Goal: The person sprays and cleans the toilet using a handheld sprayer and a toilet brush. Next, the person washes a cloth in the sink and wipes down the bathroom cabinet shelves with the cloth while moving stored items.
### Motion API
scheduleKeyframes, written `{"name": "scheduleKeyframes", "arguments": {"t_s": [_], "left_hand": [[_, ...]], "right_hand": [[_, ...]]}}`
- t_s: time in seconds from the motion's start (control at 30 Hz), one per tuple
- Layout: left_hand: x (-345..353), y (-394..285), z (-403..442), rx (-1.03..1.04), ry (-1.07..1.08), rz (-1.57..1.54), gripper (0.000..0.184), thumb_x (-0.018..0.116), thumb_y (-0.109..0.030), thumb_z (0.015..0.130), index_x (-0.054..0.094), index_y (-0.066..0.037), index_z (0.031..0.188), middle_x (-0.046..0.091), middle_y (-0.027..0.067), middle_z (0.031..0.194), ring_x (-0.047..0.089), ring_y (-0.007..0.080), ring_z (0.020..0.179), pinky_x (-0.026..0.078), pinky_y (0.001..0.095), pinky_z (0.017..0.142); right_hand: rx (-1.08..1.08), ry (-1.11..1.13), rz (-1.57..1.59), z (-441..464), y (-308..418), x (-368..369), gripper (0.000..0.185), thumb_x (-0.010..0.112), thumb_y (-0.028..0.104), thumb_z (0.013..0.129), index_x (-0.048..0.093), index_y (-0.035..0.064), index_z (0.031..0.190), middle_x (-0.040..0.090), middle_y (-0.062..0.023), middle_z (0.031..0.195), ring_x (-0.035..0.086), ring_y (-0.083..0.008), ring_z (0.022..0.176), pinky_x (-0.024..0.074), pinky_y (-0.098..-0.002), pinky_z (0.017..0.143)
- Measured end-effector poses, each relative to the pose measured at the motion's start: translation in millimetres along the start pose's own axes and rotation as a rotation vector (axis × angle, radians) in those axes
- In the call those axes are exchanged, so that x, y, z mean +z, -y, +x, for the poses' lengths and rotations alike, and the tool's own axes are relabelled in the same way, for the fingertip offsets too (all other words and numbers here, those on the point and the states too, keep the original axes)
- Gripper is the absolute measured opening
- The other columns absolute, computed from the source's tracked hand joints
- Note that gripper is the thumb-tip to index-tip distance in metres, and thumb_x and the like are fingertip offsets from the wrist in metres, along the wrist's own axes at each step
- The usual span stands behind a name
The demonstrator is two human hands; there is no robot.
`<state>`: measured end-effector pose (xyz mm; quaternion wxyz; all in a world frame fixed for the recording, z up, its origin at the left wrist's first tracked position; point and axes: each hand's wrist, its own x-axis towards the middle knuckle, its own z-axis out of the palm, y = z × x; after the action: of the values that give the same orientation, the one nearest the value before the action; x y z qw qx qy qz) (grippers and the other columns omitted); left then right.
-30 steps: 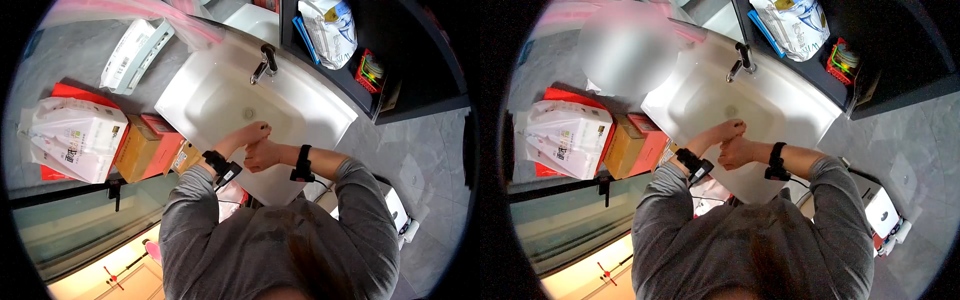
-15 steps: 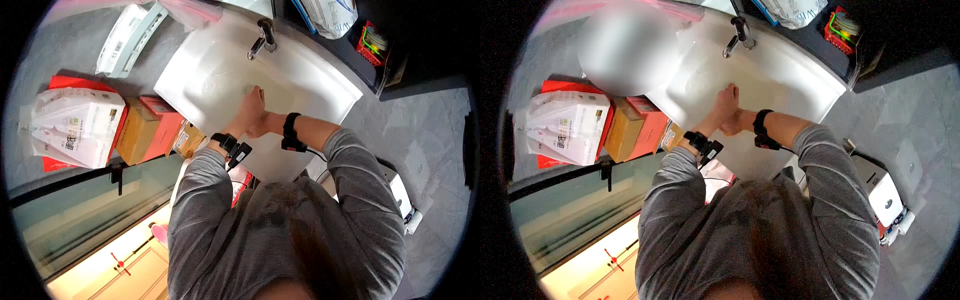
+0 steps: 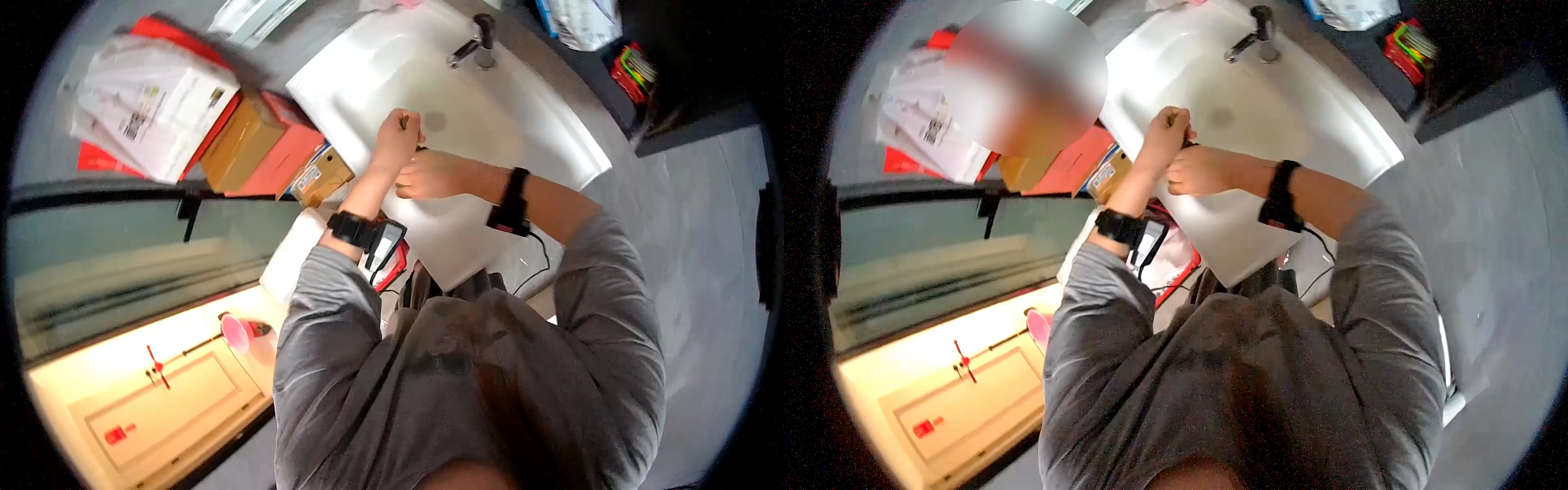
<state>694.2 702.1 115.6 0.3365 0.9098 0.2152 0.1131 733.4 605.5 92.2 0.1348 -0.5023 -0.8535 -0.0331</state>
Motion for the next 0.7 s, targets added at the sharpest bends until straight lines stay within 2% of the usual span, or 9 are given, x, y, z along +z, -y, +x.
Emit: {"name": "scheduleKeyframes", "arguments": {"t_s": [0.07, 0.1, 0.17, 0.23, 0.27, 0.33, 0.43, 0.63, 0.7], "left_hand": [[-37, -21, -14, -0.248, 0.055, -0.665, 0.018, 0.044, -0.018, 0.086, 0.048, -0.001, 0.088, 0.052, 0.0060, 0.063, 0.053, 0.0143, 0.060, 0.043, 0.0250, 0.056], [-56, -39, -25, -0.247, -0.007, -0.733, 0.019, 0.046, -0.019, 0.085, 0.048, 0.000, 0.084, 0.052, 0.0039, 0.065, 0.049, 0.0092, 0.061, 0.041, 0.0224, 0.056], [-91, -71, -47, -0.251, -0.079, -0.795, 0.020, 0.047, -0.020, 0.086, 0.048, -0.001, 0.089, 0.052, 0.0044, 0.072, 0.051, 0.0111, 0.068, 0.041, 0.0222, 0.061], [-114, -87, -64, -0.230, -0.136, -0.900, 0.020, 0.046, -0.022, 0.086, 0.048, -0.002, 0.091, 0.051, 0.0036, 0.075, 0.052, 0.0123, 0.073, 0.042, 0.0230, 0.065], [-122, -90, -70, -0.203, -0.166, -0.960, 0.021, 0.046, -0.022, 0.087, 0.048, -0.002, 0.091, 0.051, 0.0034, 0.075, 0.052, 0.0127, 0.075, 0.043, 0.0237, 0.066], [-136, -95, -81, -0.131, -0.217, -1.038, 0.021, 0.046, -0.022, 0.087, 0.049, -0.002, 0.091, 0.055, 0.0046, 0.077, 0.052, 0.0103, 0.073, 0.042, 0.0226, 0.066], [-146, -97, -97, -0.086, -0.240, -1.067, 0.021, 0.046, -0.022, 0.087, 0.049, -0.002, 0.092, 0.055, 0.0048, 0.078, 0.052, 0.0105, 0.075, 0.042, 0.0226, 0.067], [-165, -95, -126, -0.083, -0.249, -1.137, 0.022, 0.046, -0.023, 0.087, 0.049, -0.002, 0.093, 0.055, 0.0051, 0.080, 0.053, 0.0104, 0.076, 0.042, 0.0223, 0.067], [-175, -92, -136, -0.075, -0.233, -1.150, 0.019, 0.044, -0.021, 0.088, 0.048, -0.003, 0.090, 0.048, 0.0020, 0.080, 0.051, 0.0152, 0.084, 0.042, 0.0270, 0.076]], "right_hand": [[-0.088, -0.104, 0.012, 2, 16, -57, 0.006, 0.053, 0.014, 0.065, 0.053, 0.0080, 0.067, 0.055, -0.0054, 0.080, 0.050, -0.0199, 0.081, 0.0410, -0.0333, 0.064], [-0.108, -0.243, -0.012, 2, 21, -67, 0.008, 0.052, 0.015, 0.066, 0.053, 0.0084, 0.071, 0.054, -0.0065, 0.087, 0.049, -0.0198, 0.088, 0.0403, -0.0327, 0.073], [-0.148, -0.385, -0.020, -1, 29, -82, 0.011, 0.052, 0.015, 0.066, 0.054, 0.0088, 0.075, 0.054, -0.0076, 0.094, 0.048, -0.0196, 0.095, 0.0396, -0.0321, 0.081], [-0.038, -0.506, -0.161, -8, 38, -92, 0.025, 0.056, 0.015, 0.067, 0.053, 0.0099, 0.091, 0.045, -0.0113, 0.116, 0.041, -0.0241, 0.109, 0.0334, -0.0358, 0.092], [-0.057, -0.504, -0.150, -8, 44, -96, 0.025, 0.056, 0.015, 0.067, 0.053, 0.0099, 0.091, 0.045, -0.0113, 0.116, 0.041, -0.0241, 0.109, 0.0334, -0.0358, 0.092], [0.485, -0.660, 0.394, -9, 57, -102, 0.038, 0.062, 0.008, 0.064, 0.051, 0.0113, 0.100, 0.036, -0.0129, 0.126, 0.035, -0.0306, 0.115, 0.0304, -0.0403, 0.095], [0.200, -0.702, 0.113, -11, 57, -123, 0.048, 0.064, 0.000, 0.060, 0.050, 0.0123, 0.103, 0.033, -0.0132, 0.128, 0.035, -0.0324, 0.115, 0.0317, -0.0427, 0.094], [0.220, -0.650, 0.160, 6, 78, -127, 0.053, 0.063, -0.006, 0.057, 0.048, 0.0135, 0.104, 0.032, -0.0127, 0.128, 0.036, -0.0328, 0.114, 0.0339, -0.0423, 0.092], [0.219, -0.637, 0.159, 14, 86, -129, 0.053, 0.063, -0.006, 0.057, 0.048, 0.0133, 0.104, 0.032, -0.0125, 0.128, 0.036, -0.0329, 0.113, 0.0337, -0.0424, 0.093]]}}
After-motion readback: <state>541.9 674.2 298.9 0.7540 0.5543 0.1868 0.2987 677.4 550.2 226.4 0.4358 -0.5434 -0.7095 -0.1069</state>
